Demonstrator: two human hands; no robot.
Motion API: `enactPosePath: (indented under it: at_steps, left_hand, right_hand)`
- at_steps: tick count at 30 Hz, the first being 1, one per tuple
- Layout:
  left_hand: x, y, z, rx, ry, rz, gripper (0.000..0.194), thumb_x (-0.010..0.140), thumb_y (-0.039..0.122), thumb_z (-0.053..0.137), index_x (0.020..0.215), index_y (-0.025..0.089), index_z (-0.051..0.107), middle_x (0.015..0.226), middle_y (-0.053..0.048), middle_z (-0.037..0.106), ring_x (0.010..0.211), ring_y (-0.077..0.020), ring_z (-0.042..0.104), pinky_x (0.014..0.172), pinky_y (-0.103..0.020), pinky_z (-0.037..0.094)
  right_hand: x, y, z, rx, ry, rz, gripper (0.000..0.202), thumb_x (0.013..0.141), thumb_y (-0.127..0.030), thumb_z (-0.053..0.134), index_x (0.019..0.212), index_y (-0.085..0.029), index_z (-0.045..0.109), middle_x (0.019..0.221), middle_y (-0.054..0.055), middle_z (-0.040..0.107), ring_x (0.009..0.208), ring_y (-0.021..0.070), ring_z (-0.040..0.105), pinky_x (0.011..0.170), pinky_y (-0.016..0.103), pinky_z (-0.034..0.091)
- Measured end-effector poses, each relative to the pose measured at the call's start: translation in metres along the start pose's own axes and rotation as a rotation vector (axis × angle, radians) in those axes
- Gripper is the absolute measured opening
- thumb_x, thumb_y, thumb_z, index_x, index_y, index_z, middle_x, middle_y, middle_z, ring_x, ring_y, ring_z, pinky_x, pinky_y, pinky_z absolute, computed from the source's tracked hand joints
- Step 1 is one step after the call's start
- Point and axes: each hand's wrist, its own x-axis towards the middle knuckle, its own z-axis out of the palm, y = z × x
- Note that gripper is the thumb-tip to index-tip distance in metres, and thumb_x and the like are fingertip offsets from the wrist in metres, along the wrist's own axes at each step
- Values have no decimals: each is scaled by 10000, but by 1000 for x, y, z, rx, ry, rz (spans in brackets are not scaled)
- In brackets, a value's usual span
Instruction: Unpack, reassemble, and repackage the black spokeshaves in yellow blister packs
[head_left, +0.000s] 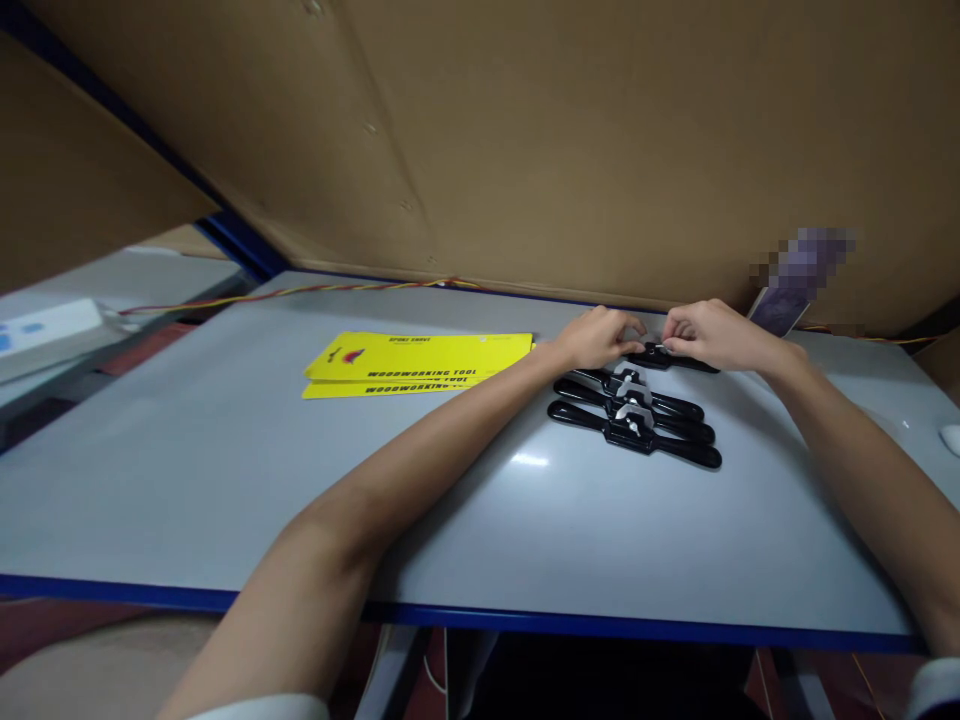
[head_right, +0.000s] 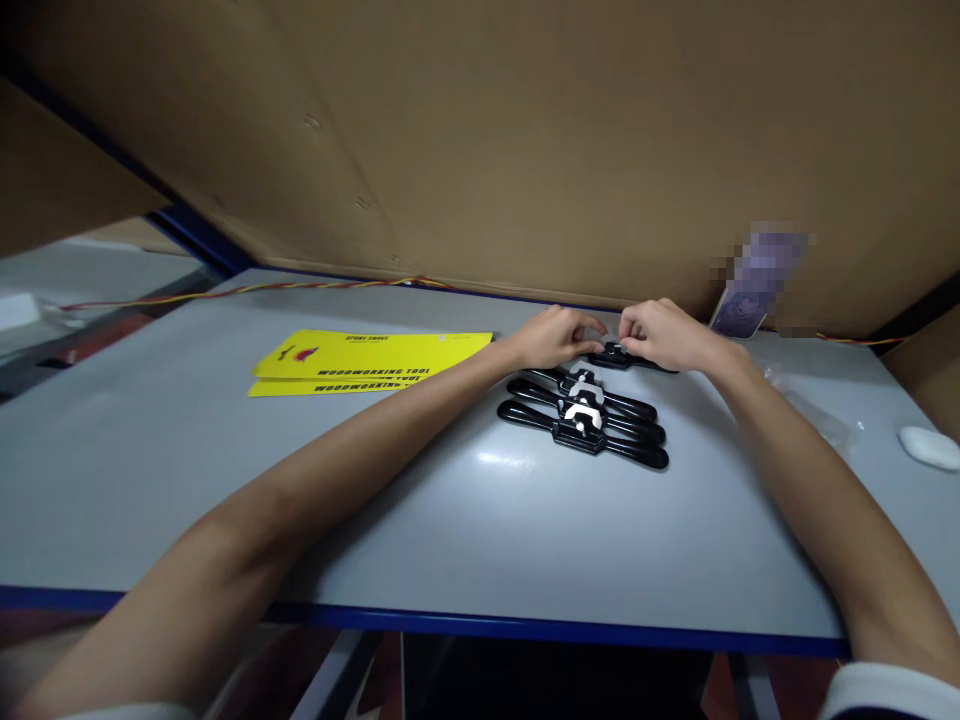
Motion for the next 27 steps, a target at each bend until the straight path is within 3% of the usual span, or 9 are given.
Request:
enactPosePath:
  at_steps: [4, 14, 21, 27]
  left_hand:
    - [-1, 1, 0, 15, 0, -5, 369, 958, 370, 641, 1252, 174, 747, 819, -52, 758, 716, -208, 638, 709, -289, 400]
    - [-1, 4, -1, 47, -5, -6, 382, 950, 358, 620, 1265, 174, 736, 806, -52, 743, 730, -212, 644, 712, -288, 416]
    - [-4, -2, -12, -4, -70, 159, 397, 998, 360, 530, 1286, 150, 706, 729, -21, 679, 638, -171, 563, 659, -266, 374]
    - [-7, -14, -13, -90, -11, 258, 388, 964, 268, 463, 1217, 128, 722, 729, -17, 664, 618, -145, 521, 673, -258, 389]
  right_hand:
    - [2, 1, 5, 38, 9, -14, 108, 861, -263, 629, 879, -206, 719, 825, 39, 787, 747, 196, 707, 700, 304, 475]
    - [4, -3, 12, -21, -10, -12, 168, 910, -299, 633, 838, -205, 751, 742, 19, 745, 667, 168, 628, 670, 288, 401]
    - [2, -10, 17, -274, -29, 2, 173, 973, -275, 596, 935, -202, 748, 807, 57, 735, 712, 187, 617, 662, 297, 345]
    - [1, -13, 17, -342, -30, 52, 208, 998, -332, 557, 944, -208, 714, 829, 59, 721, 722, 192, 593, 636, 307, 304]
